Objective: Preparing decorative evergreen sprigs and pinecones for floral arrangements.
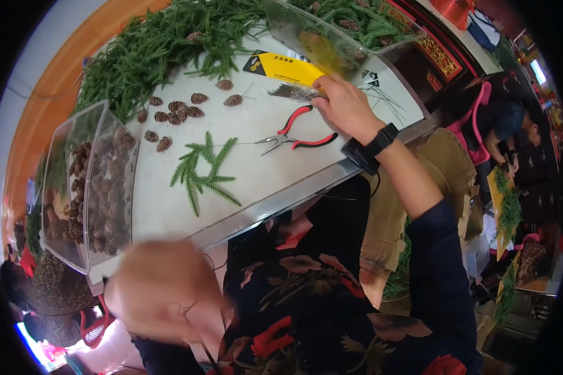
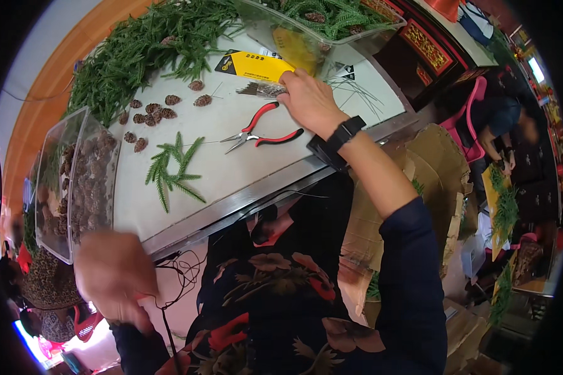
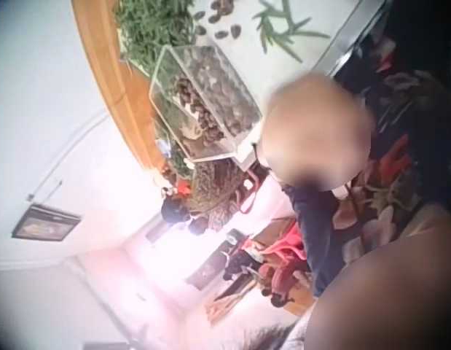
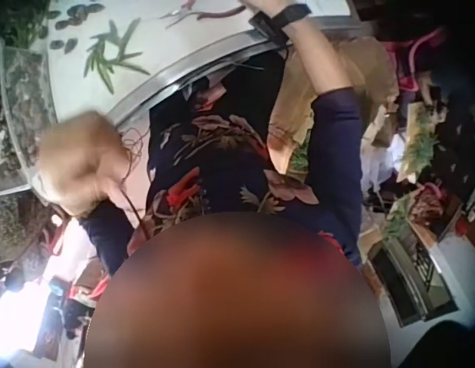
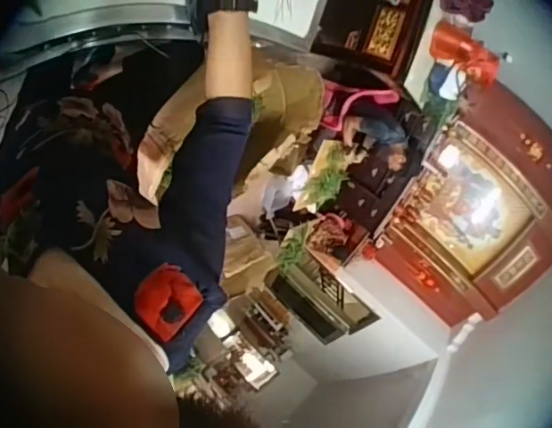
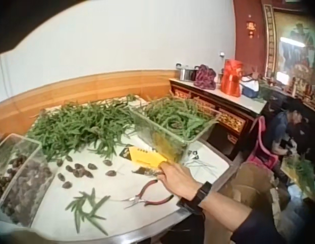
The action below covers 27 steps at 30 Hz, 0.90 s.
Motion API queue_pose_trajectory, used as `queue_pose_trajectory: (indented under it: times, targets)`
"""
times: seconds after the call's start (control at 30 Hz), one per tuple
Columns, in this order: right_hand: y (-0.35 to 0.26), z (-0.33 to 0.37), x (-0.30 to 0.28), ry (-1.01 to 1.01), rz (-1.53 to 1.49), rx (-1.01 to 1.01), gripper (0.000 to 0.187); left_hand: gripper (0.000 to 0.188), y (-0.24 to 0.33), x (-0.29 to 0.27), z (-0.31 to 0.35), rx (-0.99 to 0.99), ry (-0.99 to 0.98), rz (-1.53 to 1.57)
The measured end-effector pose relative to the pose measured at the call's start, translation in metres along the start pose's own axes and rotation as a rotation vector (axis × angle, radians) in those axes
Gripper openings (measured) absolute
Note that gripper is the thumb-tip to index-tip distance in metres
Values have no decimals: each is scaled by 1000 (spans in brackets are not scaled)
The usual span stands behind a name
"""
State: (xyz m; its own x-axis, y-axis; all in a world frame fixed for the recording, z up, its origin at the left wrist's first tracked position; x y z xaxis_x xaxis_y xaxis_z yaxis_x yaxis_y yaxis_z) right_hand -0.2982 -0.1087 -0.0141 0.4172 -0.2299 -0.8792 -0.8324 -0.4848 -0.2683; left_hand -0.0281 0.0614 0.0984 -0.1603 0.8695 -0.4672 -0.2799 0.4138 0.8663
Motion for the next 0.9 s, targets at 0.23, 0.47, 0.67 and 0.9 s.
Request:
queue_pose_trajectory:
  times: [0.23,0.47,0.67,0.9]
  targets:
    - [-42,25,-12,-119,-52,-241,31,18,-116,-94,-7,-513,840,216]
    - [-48,36,-1,-184,-49,-343,30,17,-140,-148,-22,-753,892,-330]
    - [-50,39,1,-225,-4,-325,27,19,-141,-127,-18,-772,848,-540]
    - [-60,26,-10,-195,-1,-440,43,19,-135,-88,-29,-655,813,-547]
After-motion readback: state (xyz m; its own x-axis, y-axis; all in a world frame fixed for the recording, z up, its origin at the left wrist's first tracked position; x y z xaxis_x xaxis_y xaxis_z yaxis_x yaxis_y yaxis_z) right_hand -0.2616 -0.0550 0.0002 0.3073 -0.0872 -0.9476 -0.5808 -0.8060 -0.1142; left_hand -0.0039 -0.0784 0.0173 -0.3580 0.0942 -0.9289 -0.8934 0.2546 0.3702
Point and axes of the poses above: each hand's wrist, its own z-axis away from the middle knuckle, its own x-axis out of the palm, y = z × x, the point moved 6 cm from there along -z, towards the middle knuckle, and after that the axes turned 11 degrees about -x, right-handed, at the moved point
